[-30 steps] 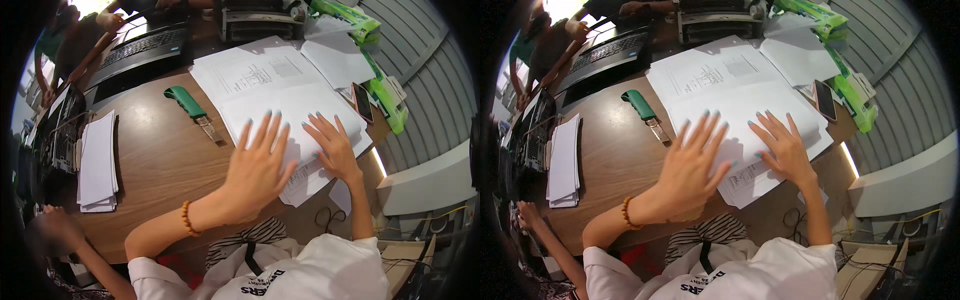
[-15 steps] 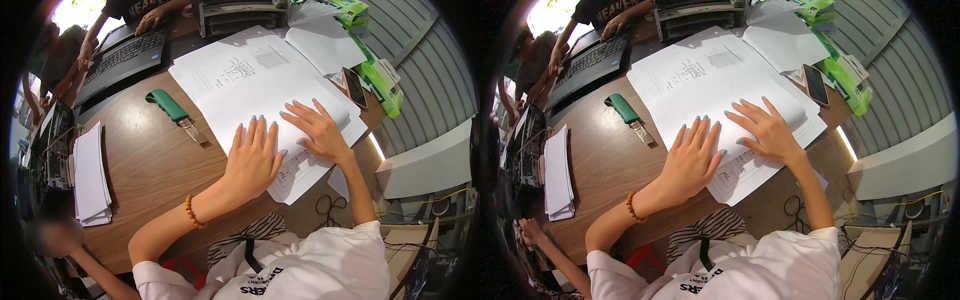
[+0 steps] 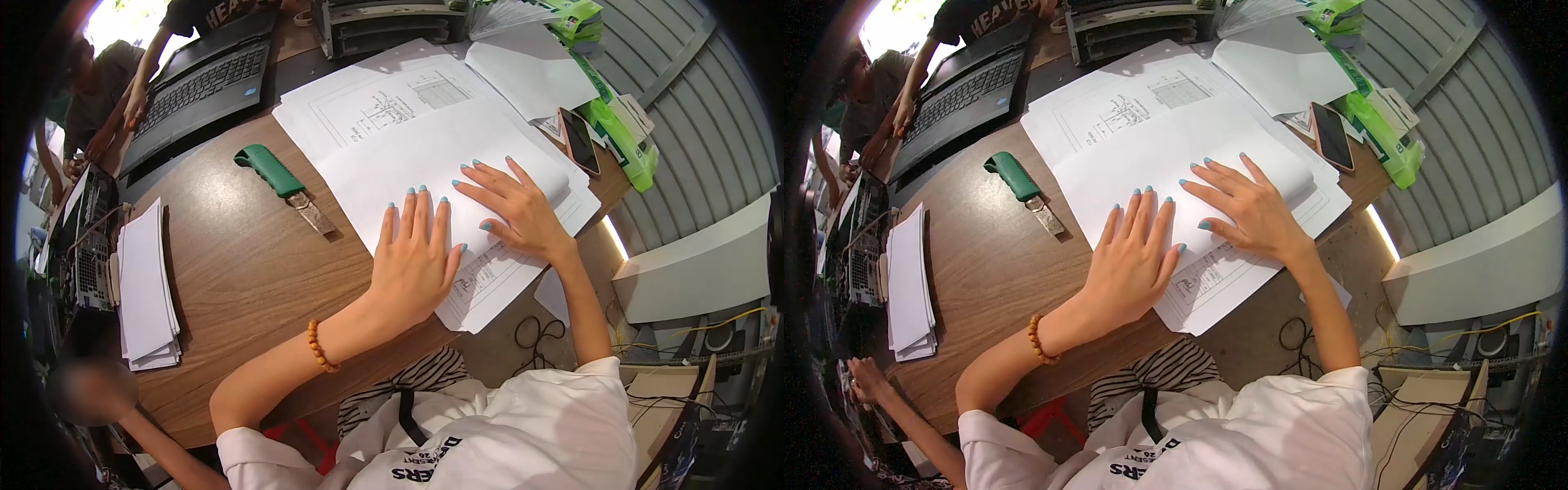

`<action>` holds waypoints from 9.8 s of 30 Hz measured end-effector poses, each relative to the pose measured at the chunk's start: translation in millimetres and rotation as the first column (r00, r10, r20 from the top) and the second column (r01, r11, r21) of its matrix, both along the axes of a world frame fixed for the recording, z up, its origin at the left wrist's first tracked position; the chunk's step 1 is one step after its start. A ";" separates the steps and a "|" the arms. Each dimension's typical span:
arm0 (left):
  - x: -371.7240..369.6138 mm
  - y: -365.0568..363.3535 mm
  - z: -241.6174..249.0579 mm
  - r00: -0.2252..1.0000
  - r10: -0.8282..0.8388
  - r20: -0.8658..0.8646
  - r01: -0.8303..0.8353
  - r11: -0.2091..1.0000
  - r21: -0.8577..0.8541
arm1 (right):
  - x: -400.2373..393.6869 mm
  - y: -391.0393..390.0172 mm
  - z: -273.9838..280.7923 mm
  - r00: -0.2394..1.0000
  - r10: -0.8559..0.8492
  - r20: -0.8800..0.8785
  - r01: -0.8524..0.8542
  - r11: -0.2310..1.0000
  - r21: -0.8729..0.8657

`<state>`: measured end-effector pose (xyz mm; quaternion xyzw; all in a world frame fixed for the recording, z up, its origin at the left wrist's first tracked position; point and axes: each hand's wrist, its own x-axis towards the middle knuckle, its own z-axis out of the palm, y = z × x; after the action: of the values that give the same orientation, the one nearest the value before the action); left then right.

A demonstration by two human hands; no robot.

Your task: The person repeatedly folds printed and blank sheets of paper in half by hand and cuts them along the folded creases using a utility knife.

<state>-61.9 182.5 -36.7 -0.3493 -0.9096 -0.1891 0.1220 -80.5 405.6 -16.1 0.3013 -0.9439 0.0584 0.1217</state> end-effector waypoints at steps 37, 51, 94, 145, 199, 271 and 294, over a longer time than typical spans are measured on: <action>-15.2 -10.7 -6.5 0.966 -0.210 0.149 0.233 0.959 -0.164 | 82.8 -23.8 -14.4 0.859 -0.509 -0.058 0.510 0.842 0.174; -7.9 -10.1 10.3 0.940 -0.148 0.307 0.137 0.989 0.056 | 143.6 -100.9 22.0 0.996 0.069 0.064 -0.039 0.920 -0.391; 51.7 -108.0 52.1 0.854 0.494 -0.163 -0.495 0.673 -0.550 | -183.2 -142.8 70.2 0.706 0.418 -0.572 -0.301 0.908 0.293; 51.9 -162.2 -5.6 0.943 0.322 0.087 -0.305 0.938 -0.167 | 192.0 -84.0 -6.2 0.981 0.124 -0.149 -0.161 0.950 -0.267; 54.5 -161.9 -2.3 0.973 0.231 -0.016 -0.228 0.941 -0.251 | 51.5 -162.9 -9.8 0.985 -0.126 -0.120 0.094 0.965 -0.245; 90.1 -204.3 26.4 0.673 0.612 0.416 -0.732 0.631 0.256 | 42.2 -178.9 7.7 0.761 0.638 0.121 -0.642 0.767 -0.006; 90.2 -198.7 15.1 0.699 0.672 0.244 -0.713 0.680 0.171 | 30.8 -179.4 5.0 0.721 0.664 0.196 -0.676 0.737 -0.010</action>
<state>28.3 -16.1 -21.6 0.0568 -0.9486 -0.2705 0.1540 -49.7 226.2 -11.1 0.6189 -0.7795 0.0968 -0.0060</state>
